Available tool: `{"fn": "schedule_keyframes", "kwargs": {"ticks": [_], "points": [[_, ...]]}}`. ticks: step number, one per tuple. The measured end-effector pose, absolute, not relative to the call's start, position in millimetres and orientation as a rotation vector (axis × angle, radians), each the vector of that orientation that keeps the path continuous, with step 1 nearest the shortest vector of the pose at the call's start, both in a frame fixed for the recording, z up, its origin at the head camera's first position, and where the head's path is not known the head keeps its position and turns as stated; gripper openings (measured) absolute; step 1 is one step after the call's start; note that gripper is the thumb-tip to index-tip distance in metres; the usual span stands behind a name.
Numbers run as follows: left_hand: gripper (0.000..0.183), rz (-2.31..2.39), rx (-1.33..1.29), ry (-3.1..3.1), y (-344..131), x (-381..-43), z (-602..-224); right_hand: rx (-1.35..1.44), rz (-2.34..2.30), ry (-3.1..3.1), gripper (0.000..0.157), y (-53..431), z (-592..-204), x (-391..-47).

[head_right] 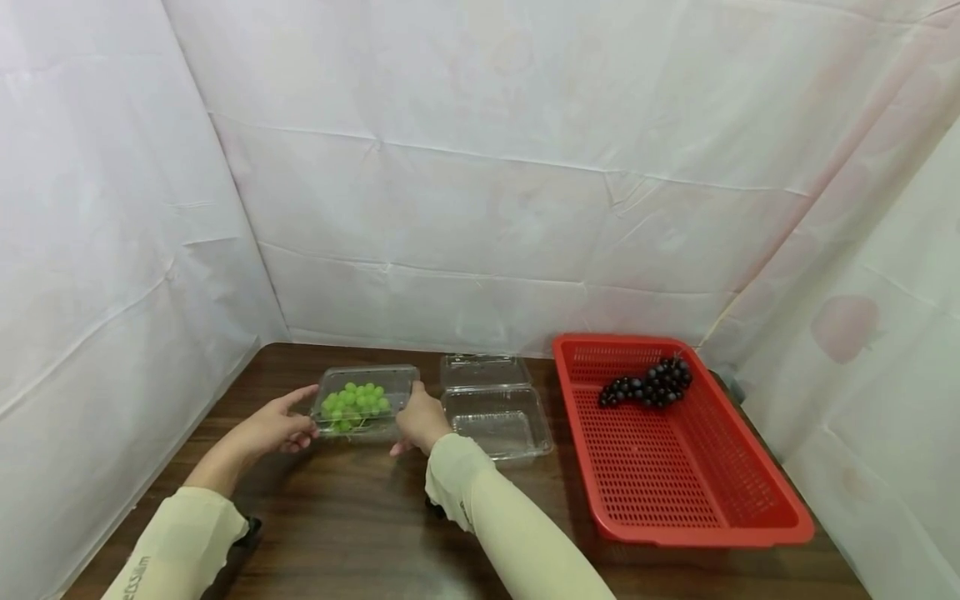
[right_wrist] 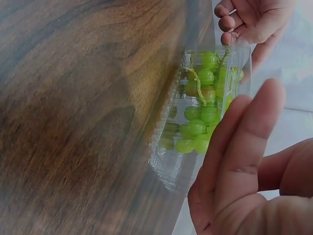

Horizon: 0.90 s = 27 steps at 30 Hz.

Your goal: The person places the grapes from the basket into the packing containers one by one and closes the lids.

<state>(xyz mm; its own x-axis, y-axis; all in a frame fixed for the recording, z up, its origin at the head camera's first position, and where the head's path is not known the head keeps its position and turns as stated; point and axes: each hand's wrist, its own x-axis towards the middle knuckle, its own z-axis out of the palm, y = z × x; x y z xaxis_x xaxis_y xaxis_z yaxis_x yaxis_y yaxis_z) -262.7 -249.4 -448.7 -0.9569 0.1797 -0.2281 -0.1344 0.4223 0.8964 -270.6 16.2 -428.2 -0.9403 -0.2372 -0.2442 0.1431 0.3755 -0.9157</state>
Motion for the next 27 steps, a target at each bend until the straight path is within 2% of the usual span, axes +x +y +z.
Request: {"fn": "schedule_keyframes", "kwargs": {"ticks": [7, 15, 21, 27], "points": [[0.074, 1.506, 0.073, 2.463, -248.2, -261.6, -447.5, -0.113, -1.505, 2.381, 0.071, 17.5, -430.0, -273.7], [0.069, 1.361, 0.053, 2.651, -249.4, -253.3, -443.5, -0.251, -1.187, 2.687, 0.077, 24.2, -425.4, -275.2], [0.067, 1.157, 0.076, 2.980, -236.4, -249.3, -424.1, -0.335, -1.170, 2.770, 0.052, 43.4, -403.8, -281.4], [0.051, 1.343, 0.280, 2.875, -199.9, -237.9, -410.9, -0.205, -1.382, 2.727, 0.029, 78.7, -375.9, -299.9]]}}
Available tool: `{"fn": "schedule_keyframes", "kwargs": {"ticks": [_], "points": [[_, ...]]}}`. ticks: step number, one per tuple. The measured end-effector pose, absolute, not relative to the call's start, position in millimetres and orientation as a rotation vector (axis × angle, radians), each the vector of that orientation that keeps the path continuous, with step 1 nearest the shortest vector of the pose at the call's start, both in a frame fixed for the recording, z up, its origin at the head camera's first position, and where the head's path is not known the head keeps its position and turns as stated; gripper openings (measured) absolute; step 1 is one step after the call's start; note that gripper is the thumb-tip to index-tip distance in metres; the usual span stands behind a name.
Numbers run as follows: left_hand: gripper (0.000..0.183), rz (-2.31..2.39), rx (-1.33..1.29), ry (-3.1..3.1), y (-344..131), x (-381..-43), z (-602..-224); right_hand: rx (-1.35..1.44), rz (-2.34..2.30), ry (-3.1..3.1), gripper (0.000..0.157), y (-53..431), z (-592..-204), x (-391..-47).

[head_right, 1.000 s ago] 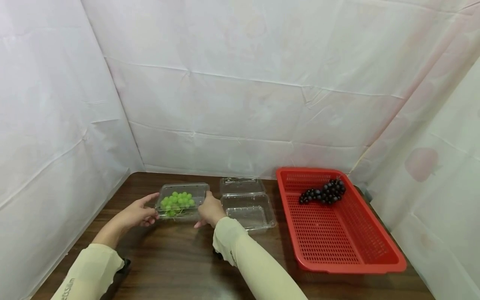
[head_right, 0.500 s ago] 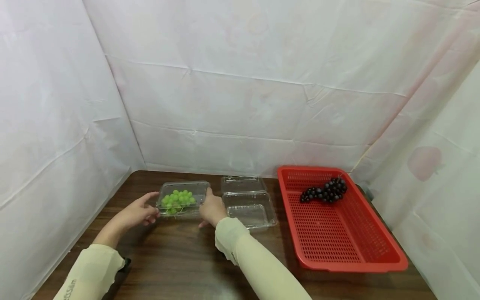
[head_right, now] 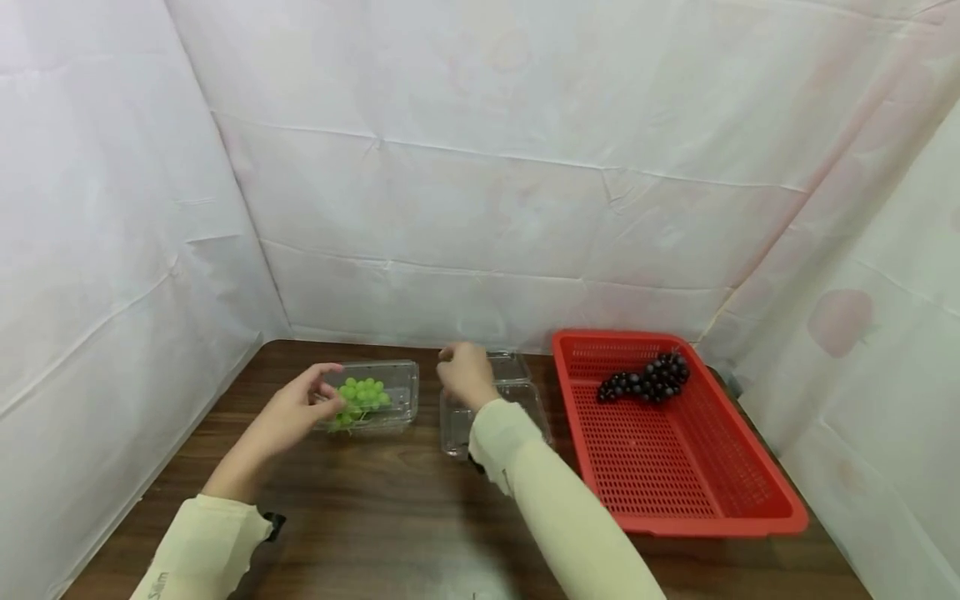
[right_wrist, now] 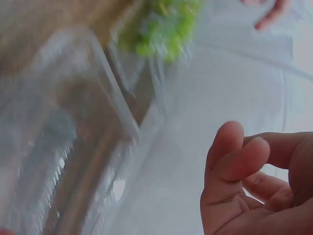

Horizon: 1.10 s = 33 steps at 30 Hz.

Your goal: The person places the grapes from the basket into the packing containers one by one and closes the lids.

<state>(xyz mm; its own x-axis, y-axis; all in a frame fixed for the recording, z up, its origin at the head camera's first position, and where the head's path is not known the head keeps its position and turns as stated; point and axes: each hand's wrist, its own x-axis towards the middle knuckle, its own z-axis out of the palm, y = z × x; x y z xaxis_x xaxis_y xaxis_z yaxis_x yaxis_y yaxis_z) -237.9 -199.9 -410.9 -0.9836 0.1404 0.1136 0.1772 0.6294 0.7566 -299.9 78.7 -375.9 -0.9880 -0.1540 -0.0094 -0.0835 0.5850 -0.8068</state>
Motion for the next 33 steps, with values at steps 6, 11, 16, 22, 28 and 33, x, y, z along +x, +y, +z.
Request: {"fn": "schedule_keyframes", "kwargs": {"ticks": [6, 11, 16, 22, 28, 33], "points": [[0.031, -1.477, -0.394, -2.798, -162.0, -233.7, -411.0, -0.057, -1.634, 2.673, 0.025, 131.1, -344.8, -317.4], [0.030, -1.575, -0.397, -2.821, -133.3, -232.5, -421.6, 0.027, -1.749, 2.678, 0.026, 177.3, -328.2, -326.0], [0.029, -1.549, -0.412, -2.910, -109.2, -230.1, -434.8, 0.102, -1.872, 2.660, 0.027, 226.0, -326.6, -331.0], [0.035, -1.422, -0.436, -3.001, -87.7, -232.5, -446.6, 0.183, -2.084, 2.601, 0.027, 283.3, -329.0, -326.9], [0.045, -1.457, -0.388, -3.005, -71.5, -235.0, -455.1, 0.444, -2.448, 2.413, 0.012, 333.5, -328.4, -323.3], [0.039, -1.661, -0.334, -2.986, -67.3, -232.9, -462.4, 0.631, -2.615, 2.281, 0.012, 360.0, -338.6, -322.3]]}}
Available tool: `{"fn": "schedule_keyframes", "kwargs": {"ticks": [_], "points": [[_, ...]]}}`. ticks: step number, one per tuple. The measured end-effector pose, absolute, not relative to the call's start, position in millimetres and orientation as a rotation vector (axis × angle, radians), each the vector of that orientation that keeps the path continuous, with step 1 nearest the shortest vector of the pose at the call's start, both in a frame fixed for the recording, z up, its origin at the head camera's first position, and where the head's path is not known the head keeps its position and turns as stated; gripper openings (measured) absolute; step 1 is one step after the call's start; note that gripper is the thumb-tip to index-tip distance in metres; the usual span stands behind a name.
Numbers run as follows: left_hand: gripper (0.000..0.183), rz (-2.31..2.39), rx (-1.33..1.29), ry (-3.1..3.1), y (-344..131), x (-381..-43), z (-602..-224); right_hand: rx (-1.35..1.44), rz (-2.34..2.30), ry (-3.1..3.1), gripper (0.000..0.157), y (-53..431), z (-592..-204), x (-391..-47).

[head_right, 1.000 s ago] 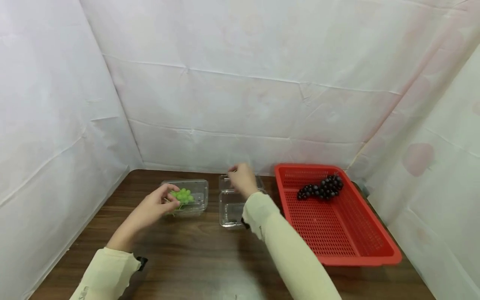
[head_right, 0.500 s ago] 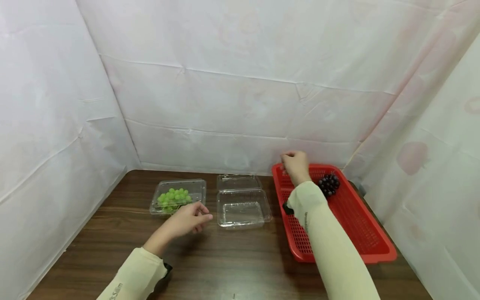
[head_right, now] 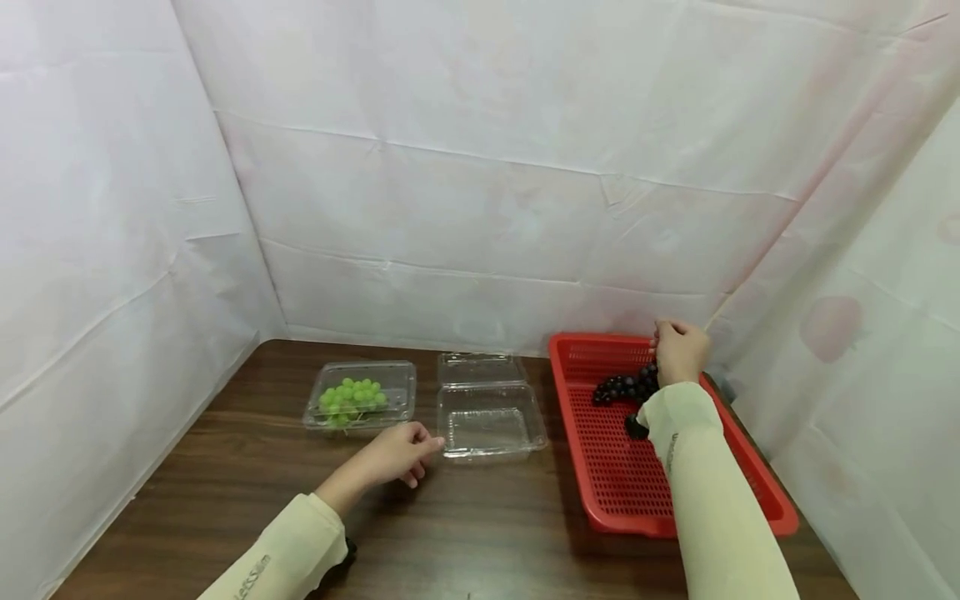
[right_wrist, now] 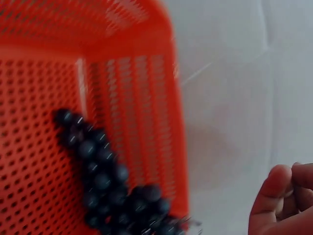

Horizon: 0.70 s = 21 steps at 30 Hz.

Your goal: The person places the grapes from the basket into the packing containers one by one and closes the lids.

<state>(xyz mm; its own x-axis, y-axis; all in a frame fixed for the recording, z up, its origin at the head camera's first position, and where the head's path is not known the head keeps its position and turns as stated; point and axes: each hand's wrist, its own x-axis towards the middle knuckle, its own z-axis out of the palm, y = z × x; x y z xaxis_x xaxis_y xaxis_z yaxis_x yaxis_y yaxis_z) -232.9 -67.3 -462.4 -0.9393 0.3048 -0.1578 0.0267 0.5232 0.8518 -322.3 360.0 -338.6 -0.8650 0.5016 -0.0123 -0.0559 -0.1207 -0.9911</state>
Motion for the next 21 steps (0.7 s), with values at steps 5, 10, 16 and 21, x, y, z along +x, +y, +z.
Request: {"fn": "schedule_keyframes", "kwargs": {"ticks": [5, 10, 16, 21], "points": [[0.035, 1.470, 0.294, 2.355, -66.2, -232.4, -466.0, -0.637, 1.981, -1.761, 0.011, 378.2, -352.9, -316.0], [0.031, 1.497, 0.304, 2.323, -61.5, -237.5, -467.5, -0.732, 1.867, -1.835, 0.007, 395.8, -363.7, -317.8], [0.029, 1.529, 0.324, 2.303, -57.1, -242.2, -470.6, -0.873, 1.387, -2.172, 0.033, 405.7, -376.9, -321.3], [0.029, 1.547, 0.326, 2.289, -55.8, -241.0, -468.7, -0.896, 1.332, -2.256, 0.038, 412.3, -386.8, -321.7]]}}
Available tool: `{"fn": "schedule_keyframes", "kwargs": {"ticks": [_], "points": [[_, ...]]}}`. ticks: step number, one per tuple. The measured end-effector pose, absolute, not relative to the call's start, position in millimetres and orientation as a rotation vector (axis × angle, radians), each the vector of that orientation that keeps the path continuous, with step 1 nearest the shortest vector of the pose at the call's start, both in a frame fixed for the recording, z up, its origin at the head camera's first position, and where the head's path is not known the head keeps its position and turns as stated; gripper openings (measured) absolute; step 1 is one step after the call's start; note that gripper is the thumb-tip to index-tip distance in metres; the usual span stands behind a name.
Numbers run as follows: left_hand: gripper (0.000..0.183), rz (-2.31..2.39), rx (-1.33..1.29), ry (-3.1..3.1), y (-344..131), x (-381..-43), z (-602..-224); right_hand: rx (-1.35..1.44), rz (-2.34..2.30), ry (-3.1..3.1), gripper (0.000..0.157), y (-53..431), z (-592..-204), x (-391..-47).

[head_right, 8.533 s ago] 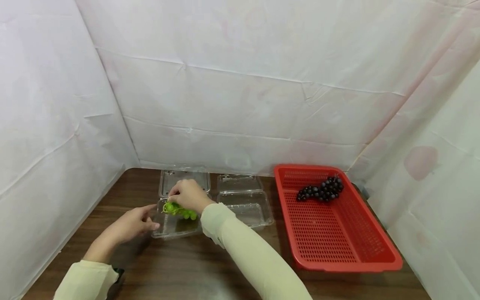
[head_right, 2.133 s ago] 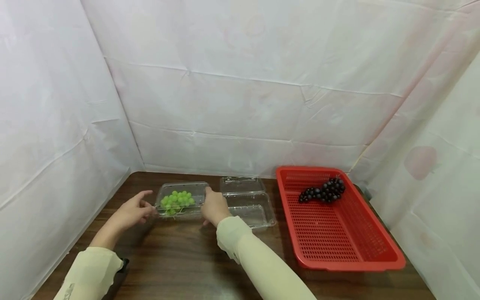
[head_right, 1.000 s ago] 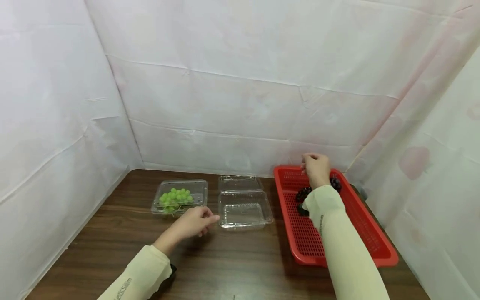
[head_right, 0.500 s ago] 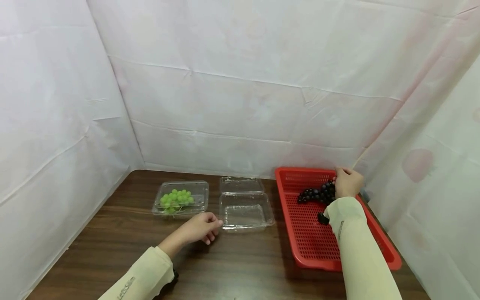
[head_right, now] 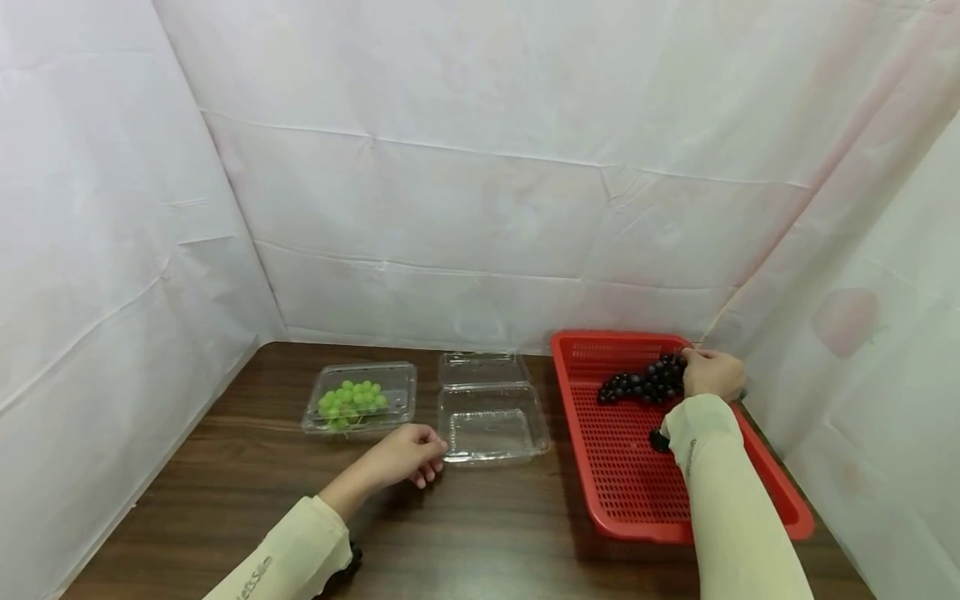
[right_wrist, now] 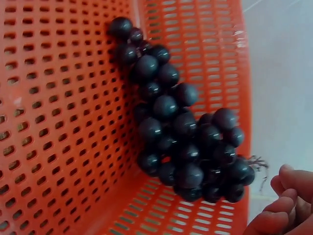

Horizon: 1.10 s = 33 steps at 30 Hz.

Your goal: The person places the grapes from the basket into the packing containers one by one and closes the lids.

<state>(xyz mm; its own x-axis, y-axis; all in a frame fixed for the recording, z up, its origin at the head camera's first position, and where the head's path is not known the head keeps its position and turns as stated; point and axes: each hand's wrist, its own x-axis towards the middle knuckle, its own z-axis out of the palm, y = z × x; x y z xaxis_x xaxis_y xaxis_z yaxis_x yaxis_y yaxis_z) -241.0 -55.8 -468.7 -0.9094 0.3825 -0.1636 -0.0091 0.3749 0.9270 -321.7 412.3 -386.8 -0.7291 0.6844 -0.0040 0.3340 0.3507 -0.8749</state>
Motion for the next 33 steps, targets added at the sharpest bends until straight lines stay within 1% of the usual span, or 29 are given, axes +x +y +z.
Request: {"fn": "schedule_keyframes", "kwargs": {"ticks": [4, 16, 19, 25, 28, 33], "points": [[0.029, 1.540, 0.328, 2.274, -56.6, -236.6, -464.1, -0.922, 1.256, -2.343, 0.040, 416.3, -390.3, -324.2], [0.023, 1.535, 0.338, 2.231, -63.0, -228.7, -459.7, -0.843, 1.037, -2.530, 0.049, 422.7, -387.9, -335.9], [0.023, 1.527, 0.328, 2.221, -65.8, -225.6, -461.8, -0.803, 0.975, -2.593, 0.046, 422.2, -392.4, -339.9], [0.022, 1.525, 0.318, 2.209, -70.0, -222.3, -464.1, -0.743, 0.949, -2.629, 0.032, 416.7, -403.0, -346.9], [0.021, 1.520, 0.316, 2.221, -72.7, -223.8, -463.5, -0.734, 1.018, -2.600, 0.032, 410.9, -404.5, -349.1], [0.021, 1.522, 0.312, 2.227, -78.6, -227.8, -462.2, -0.689, 1.159, -2.563, 0.041, 400.7, -400.6, -351.7]]}}
